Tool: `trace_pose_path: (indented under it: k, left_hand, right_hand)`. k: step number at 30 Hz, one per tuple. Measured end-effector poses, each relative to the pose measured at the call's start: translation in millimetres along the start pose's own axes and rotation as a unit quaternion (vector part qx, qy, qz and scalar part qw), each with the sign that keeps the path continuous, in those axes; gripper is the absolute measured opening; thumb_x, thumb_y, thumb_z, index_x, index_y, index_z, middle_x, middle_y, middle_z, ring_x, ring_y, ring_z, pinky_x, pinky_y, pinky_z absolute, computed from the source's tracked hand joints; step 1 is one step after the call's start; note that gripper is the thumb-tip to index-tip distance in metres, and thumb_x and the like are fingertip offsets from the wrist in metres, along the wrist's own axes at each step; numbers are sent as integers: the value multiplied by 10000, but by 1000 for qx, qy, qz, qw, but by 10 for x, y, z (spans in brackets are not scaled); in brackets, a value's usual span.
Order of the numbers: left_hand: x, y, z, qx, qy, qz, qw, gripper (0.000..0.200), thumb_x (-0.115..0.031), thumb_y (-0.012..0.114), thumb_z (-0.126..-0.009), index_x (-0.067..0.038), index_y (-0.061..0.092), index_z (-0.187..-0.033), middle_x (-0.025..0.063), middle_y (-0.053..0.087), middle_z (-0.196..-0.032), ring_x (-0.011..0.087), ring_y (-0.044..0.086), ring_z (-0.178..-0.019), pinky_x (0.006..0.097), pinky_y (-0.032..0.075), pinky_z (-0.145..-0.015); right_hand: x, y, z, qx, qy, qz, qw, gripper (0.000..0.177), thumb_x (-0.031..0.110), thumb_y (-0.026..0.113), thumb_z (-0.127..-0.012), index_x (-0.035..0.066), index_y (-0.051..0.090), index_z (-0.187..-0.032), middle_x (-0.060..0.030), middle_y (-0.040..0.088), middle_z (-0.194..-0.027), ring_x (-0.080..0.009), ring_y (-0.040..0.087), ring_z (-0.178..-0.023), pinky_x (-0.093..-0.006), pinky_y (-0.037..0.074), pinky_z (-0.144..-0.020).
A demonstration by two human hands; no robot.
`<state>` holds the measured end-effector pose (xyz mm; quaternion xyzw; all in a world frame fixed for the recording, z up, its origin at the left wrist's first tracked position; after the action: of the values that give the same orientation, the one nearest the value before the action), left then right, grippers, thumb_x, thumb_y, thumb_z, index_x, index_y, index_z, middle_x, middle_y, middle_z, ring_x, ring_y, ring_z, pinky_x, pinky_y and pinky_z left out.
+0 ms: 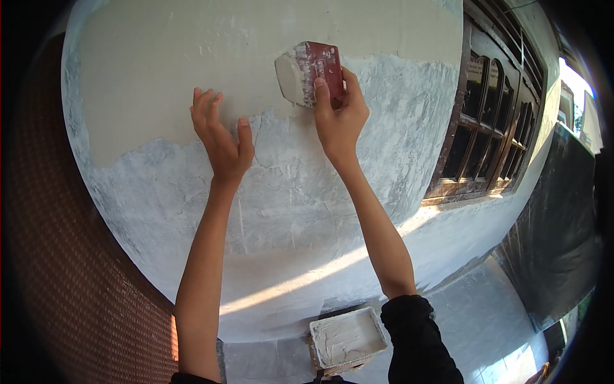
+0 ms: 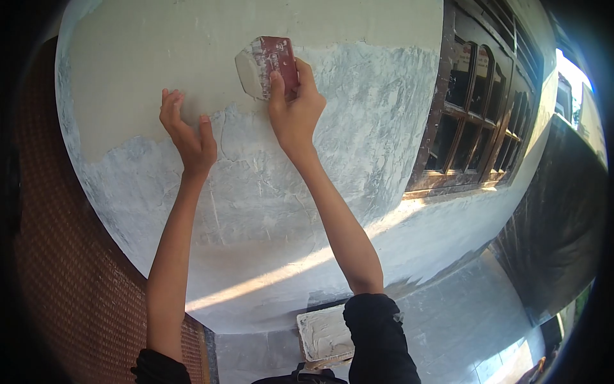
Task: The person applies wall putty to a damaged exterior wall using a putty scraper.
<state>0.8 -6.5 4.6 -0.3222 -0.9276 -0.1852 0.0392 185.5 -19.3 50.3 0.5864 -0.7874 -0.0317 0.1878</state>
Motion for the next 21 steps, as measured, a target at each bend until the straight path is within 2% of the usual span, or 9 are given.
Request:
trace_pose_path:
  k: [2, 6, 7, 9, 11, 12, 18, 20, 21]
  left_hand:
    - [-6, -20, -22, 15, 16, -14, 1000, 509, -195, 484, -940, -8, 298, -1375, 198, 334, -1392, 422, 257, -1383, 538, 241, -1112]
    - [-57, -19, -24, 30, 9, -27, 999, 501, -197, 480, -949, -9, 299, -1376, 194, 333, -1388, 423, 260, -1380, 531, 249, -1109]
    - [-52, -20, -32, 30, 12, -33, 999, 500, -197, 480, -949, -9, 299, -1376, 192, 334, -1387, 423, 261, -1380, 529, 248, -1110]
    - [-36, -27, -14, 36, 12, -35, 999, 499, -197, 479, -950, -8, 300, -1375, 191, 335, -1386, 424, 262, -1379, 527, 247, -1111]
    - [2, -3, -15, 6, 9, -3, 1000, 495, -233, 511, -923, -35, 352, -1348, 200, 343, -1396, 412, 269, -1381, 573, 198, -1117]
    - [-3, 5, -11, 8, 10, 0, 1000, 495, -233, 511, -923, -35, 352, -1348, 200, 343, -1396, 412, 269, -1381, 573, 198, -1117]
    - [-23, -6, -20, 9, 3, -11, 1000, 511, -222, 515, -918, -38, 329, -1357, 194, 335, -1387, 417, 267, -1376, 562, 227, -1109]
    - [-23, -8, -19, 21, 1, -11, 1000, 514, -229, 517, -914, -43, 329, -1355, 191, 331, -1384, 416, 261, -1377, 559, 232, -1111]
    - [-12, -7, -19, 22, -1, -12, 1000, 514, -229, 517, -914, -43, 329, -1355, 191, 331, -1384, 416, 261, -1377, 559, 232, -1111]
  right_hand:
    - [-217, -259, -128, -71, 25, 12, 997, 290, 133, 672, -881, -20, 599, -1116, -102, 683, -824, -102, 613, -672, -252, 494, -630]
    - [-141, -716, -364, -152, 25, 20, 988, 315, 119, 639, -911, -59, 556, -1157, -93, 677, -818, -83, 594, -613, -216, 476, -560]
    - [-106, -674, -375, -117, 26, -35, 992, 322, 123, 654, -916, -51, 547, -1164, -83, 686, -862, -79, 601, -627, -225, 496, -515]
    - [-65, -365, -277, -70, 6, -96, 993, 299, 117, 646, -911, -44, 560, -1149, -90, 683, -807, -67, 578, -612, -207, 454, -555]
    - [15, -84, -79, -3, 15, -37, 999, 283, 123, 668, -884, 1, 588, -1126, -122, 691, -802, -99, 614, -644, -247, 487, -602]
    - [14, 1, -21, -6, -53, -23, 998, 277, 114, 662, -880, 11, 591, -1127, -126, 696, -814, -114, 636, -663, -259, 498, -617]
    - [-230, -699, -444, -117, 15, -1, 993, 343, 129, 653, -904, -64, 552, -1169, -116, 688, -834, -102, 622, -659, -233, 488, -591]
    - [-228, -735, -568, -113, 14, -10, 993, 358, 127, 646, -910, -61, 535, -1194, -100, 675, -819, -85, 598, -632, -231, 474, -557]
    - [-203, -656, -605, -86, 28, -84, 992, 361, 127, 648, -909, -59, 533, -1196, -96, 671, -808, -81, 591, -624, -235, 470, -547]
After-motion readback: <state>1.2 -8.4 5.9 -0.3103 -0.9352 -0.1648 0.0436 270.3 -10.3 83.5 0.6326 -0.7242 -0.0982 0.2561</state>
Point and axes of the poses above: each hand's wrist, its own z-axis away from the middle knuckle, its own y-axis out of the palm, x = y × z, the point moved 1 cm from there along -z, towards the middle knuckle
